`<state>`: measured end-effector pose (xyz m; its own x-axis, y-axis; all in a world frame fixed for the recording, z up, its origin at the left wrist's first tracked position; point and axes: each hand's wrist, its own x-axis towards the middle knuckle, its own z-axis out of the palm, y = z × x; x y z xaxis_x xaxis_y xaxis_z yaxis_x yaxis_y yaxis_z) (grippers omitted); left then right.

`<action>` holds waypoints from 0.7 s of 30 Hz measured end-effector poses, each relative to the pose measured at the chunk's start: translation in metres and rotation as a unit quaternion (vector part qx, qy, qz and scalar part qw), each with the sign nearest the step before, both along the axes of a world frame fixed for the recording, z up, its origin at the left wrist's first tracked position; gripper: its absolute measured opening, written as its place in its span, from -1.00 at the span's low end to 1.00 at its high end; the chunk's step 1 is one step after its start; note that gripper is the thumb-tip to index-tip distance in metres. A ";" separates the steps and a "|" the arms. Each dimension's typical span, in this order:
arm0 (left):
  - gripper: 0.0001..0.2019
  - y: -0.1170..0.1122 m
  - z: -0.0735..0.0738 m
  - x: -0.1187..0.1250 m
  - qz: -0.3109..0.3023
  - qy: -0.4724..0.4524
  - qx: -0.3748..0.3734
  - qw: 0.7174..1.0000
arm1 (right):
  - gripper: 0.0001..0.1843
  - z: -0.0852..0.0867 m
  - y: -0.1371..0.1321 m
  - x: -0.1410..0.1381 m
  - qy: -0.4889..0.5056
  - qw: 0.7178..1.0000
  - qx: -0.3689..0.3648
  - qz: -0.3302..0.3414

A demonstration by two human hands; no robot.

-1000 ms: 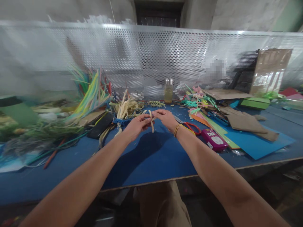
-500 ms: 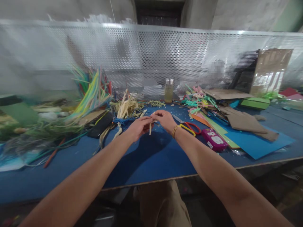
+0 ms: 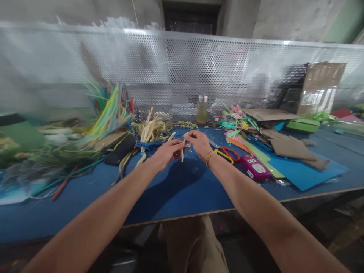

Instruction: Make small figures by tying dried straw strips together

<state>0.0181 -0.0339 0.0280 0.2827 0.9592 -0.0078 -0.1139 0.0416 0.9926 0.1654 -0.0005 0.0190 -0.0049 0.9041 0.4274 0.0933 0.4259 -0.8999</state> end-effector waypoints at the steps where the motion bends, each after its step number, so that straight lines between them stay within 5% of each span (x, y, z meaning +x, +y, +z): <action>1: -0.73 0.001 0.000 -0.001 -0.004 -0.017 -0.001 1.000 | -0.73 0.001 0.000 0.001 0.011 1.000 -0.004 0.012; 6: -0.71 0.005 -0.001 -0.004 -0.008 -0.096 -0.026 0.995 | -0.71 0.005 0.001 0.004 0.100 0.993 -0.039 0.041; 15: -0.67 0.009 -0.008 -0.003 0.045 -0.092 0.003 0.995 | -0.64 -0.001 0.001 0.000 0.157 0.983 -0.077 0.052; 21: -0.61 0.012 -0.009 -0.005 0.062 -0.098 0.018 0.993 | -0.65 -0.002 0.002 0.000 0.088 0.994 -0.059 -0.003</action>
<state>0.0127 -0.0215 0.0186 0.1545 0.9855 0.0706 -0.3070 -0.0201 0.9515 0.1651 0.0010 0.0165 0.0661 0.9480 0.3113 -0.0671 0.3155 -0.9465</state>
